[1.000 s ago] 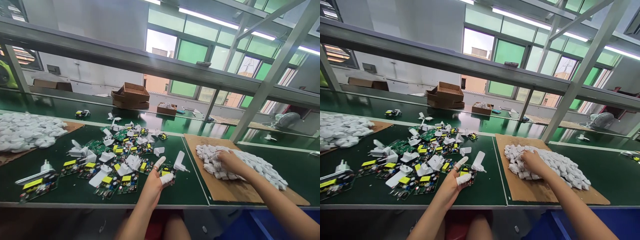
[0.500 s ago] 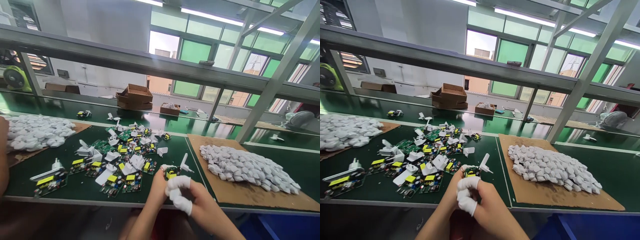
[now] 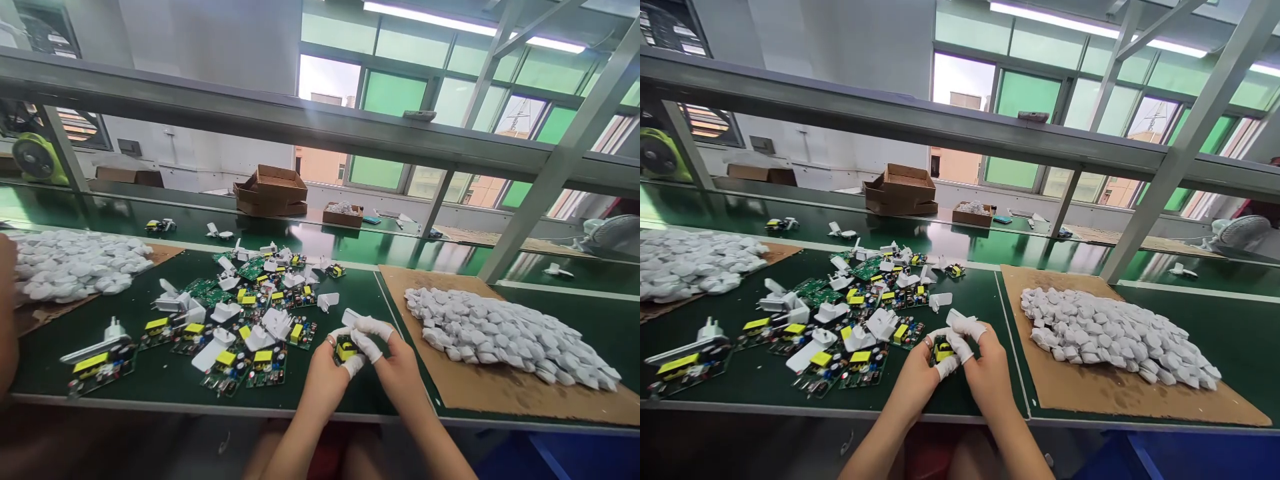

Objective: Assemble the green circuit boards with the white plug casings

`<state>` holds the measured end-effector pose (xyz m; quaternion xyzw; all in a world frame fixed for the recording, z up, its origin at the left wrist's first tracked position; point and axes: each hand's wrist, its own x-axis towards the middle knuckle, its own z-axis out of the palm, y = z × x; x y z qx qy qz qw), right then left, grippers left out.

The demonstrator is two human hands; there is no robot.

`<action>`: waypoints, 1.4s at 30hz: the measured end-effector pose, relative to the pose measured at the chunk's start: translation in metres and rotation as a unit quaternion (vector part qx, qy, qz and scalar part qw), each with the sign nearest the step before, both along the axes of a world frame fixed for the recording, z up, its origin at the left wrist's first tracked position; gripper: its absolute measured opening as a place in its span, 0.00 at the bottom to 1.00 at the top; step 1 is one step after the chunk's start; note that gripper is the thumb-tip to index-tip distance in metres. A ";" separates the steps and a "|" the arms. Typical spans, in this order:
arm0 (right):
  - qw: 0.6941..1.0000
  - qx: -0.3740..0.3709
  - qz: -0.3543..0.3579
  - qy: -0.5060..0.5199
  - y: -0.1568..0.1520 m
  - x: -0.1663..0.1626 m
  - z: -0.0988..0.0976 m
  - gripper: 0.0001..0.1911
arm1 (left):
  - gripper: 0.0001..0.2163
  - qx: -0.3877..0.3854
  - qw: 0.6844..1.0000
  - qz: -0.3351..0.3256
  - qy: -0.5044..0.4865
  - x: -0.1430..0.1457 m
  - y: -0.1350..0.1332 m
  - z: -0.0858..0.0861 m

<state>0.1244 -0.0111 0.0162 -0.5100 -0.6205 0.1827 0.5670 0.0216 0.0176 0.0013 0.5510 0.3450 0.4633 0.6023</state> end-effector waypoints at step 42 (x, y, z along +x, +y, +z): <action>0.993 -0.073 0.002 -0.094 -0.014 -0.002 -0.029 0.28 | 0.13 0.052 0.984 0.100 0.137 0.001 -0.008 0.007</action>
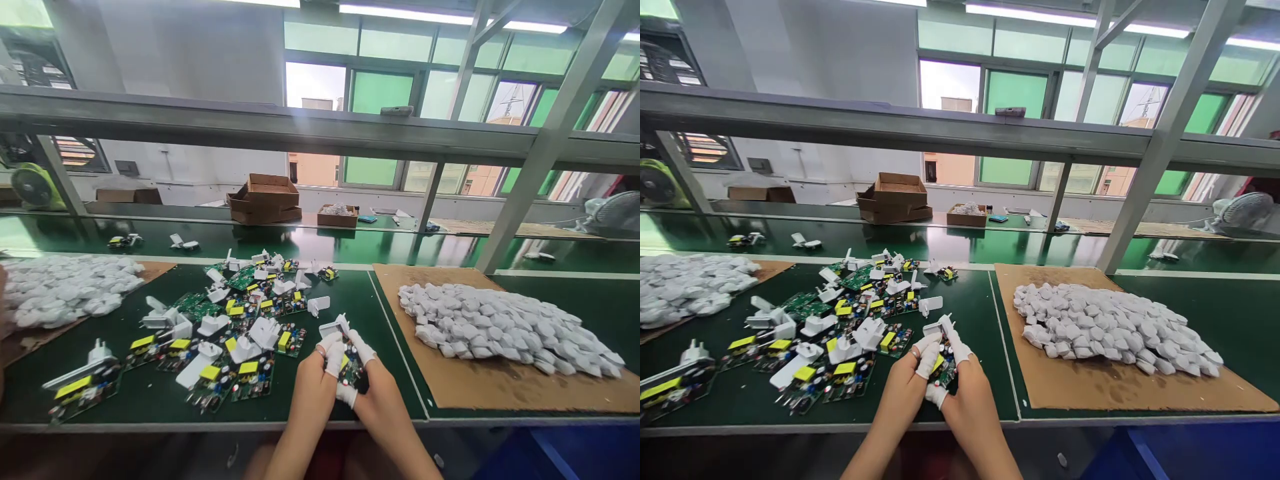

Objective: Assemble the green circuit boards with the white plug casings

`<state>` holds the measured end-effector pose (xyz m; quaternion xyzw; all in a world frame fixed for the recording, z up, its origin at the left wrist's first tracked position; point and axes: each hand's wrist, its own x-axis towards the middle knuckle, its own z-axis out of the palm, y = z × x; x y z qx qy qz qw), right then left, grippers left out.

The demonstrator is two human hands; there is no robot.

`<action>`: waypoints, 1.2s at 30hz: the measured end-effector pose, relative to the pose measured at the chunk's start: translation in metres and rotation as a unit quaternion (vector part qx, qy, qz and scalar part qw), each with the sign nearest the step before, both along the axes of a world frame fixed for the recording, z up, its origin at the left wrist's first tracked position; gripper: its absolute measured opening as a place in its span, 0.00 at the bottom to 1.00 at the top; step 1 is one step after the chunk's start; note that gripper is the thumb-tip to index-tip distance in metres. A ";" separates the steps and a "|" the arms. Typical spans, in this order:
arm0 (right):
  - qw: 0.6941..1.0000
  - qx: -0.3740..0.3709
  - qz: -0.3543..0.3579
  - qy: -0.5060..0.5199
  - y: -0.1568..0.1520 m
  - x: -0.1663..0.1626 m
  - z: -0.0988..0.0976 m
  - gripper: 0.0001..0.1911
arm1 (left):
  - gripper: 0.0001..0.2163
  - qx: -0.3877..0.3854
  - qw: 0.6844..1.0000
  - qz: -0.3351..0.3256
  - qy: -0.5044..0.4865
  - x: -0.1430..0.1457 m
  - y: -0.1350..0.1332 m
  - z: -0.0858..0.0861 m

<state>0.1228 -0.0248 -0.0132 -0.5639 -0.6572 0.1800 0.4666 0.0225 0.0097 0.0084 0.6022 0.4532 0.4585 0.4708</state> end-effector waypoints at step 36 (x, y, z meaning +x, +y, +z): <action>0.999 -0.003 0.032 0.014 -0.002 0.004 0.006 0.25 | 0.15 0.070 0.989 0.059 0.119 -0.001 -0.017 -0.003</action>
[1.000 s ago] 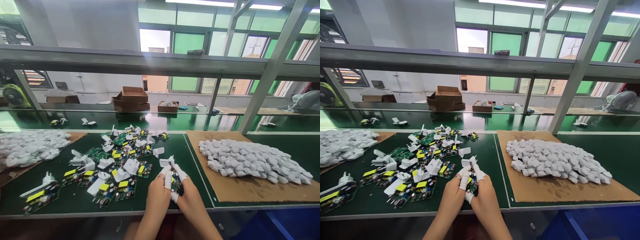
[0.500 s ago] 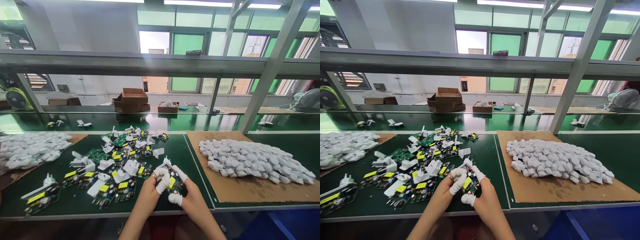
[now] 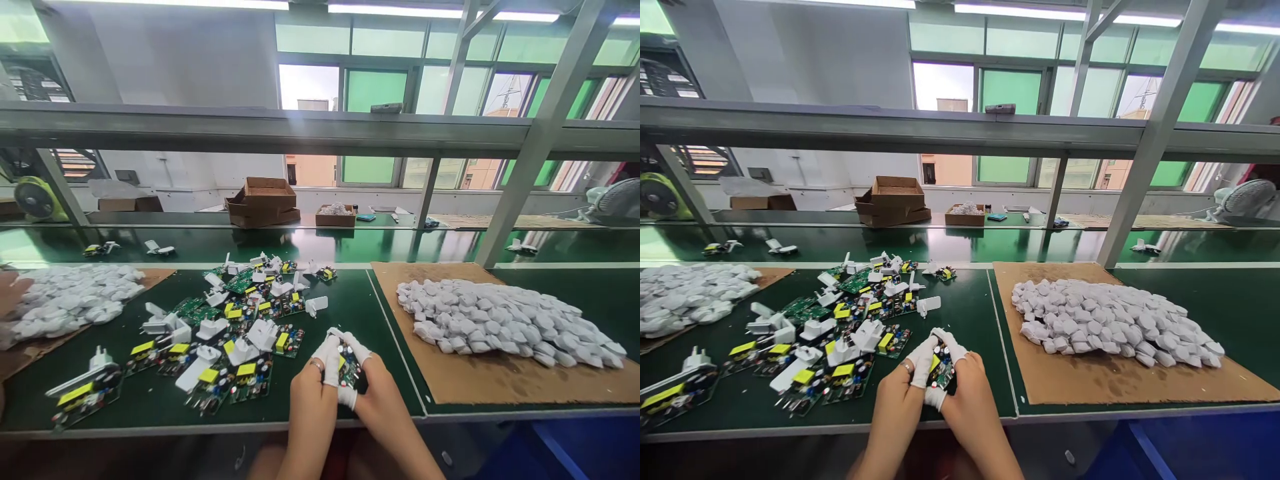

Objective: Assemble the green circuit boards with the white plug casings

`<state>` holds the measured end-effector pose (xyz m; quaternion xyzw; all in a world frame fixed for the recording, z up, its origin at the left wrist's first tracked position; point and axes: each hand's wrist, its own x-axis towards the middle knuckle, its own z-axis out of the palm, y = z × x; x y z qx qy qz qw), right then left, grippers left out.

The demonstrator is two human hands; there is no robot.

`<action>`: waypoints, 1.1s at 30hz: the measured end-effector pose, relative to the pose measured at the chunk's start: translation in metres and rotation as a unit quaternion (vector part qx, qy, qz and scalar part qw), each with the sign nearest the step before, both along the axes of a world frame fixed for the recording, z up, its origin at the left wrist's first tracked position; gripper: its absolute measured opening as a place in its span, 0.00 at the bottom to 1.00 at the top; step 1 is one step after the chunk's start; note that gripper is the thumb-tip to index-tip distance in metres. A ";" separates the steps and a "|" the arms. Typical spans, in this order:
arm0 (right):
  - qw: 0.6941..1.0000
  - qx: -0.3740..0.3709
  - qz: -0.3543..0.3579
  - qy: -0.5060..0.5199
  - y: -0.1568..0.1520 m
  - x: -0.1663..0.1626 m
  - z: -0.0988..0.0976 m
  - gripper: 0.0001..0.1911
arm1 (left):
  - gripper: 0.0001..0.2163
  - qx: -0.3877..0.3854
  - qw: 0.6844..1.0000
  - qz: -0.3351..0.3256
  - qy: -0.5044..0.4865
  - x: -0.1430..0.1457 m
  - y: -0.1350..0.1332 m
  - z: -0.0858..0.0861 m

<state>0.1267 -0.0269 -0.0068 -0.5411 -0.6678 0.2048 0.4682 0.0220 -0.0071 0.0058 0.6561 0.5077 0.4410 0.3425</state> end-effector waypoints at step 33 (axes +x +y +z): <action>0.969 -0.134 0.151 0.143 -0.001 0.014 0.002 0.31 | 0.11 0.022 0.934 -0.271 0.233 -0.052 0.021 0.028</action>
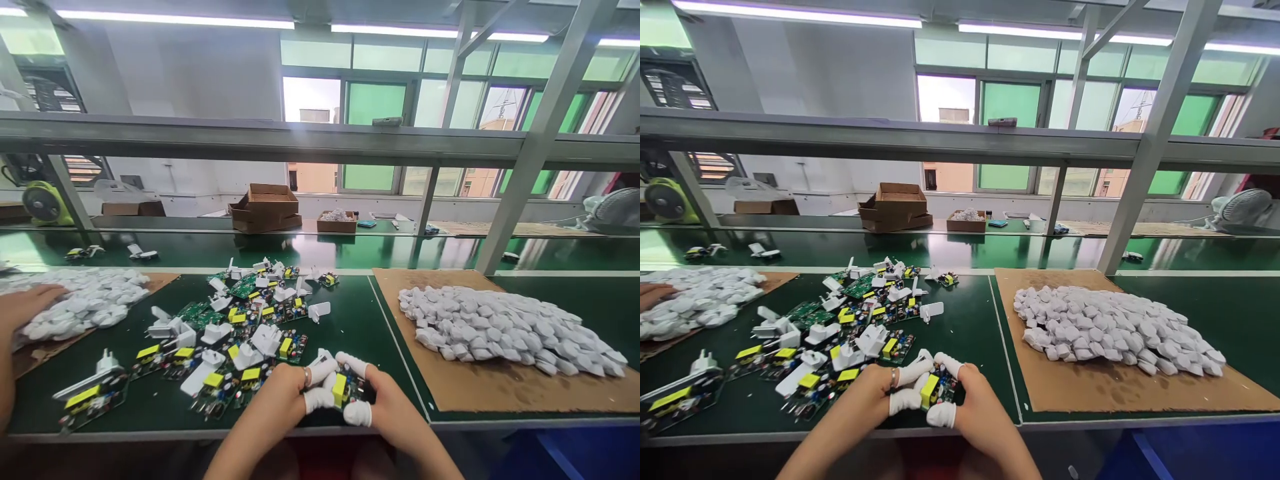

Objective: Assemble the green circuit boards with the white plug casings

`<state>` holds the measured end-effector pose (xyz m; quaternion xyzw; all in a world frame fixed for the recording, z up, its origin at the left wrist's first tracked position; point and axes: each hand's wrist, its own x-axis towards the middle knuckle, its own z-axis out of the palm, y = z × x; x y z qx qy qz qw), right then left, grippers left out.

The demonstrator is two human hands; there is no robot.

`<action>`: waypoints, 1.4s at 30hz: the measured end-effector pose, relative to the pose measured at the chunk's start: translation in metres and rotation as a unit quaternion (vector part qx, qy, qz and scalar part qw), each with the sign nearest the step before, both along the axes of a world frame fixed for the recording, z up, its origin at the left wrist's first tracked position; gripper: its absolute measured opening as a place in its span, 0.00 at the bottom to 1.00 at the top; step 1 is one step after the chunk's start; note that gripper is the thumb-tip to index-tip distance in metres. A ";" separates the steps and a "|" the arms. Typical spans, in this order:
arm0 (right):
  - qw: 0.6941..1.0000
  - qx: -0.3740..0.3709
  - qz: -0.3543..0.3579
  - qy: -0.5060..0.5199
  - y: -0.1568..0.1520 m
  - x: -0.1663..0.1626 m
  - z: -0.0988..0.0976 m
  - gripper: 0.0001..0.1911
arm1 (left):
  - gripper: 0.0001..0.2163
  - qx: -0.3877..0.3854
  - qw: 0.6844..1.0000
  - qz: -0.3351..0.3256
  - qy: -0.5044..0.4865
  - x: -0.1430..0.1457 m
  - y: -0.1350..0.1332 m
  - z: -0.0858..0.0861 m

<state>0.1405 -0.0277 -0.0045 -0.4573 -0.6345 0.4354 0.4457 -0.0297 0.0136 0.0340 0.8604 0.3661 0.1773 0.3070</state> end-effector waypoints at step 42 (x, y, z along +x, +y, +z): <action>0.639 0.078 -0.136 -0.753 0.018 0.100 0.028 0.16 | 0.22 0.209 0.971 0.048 0.106 0.018 0.002 -0.020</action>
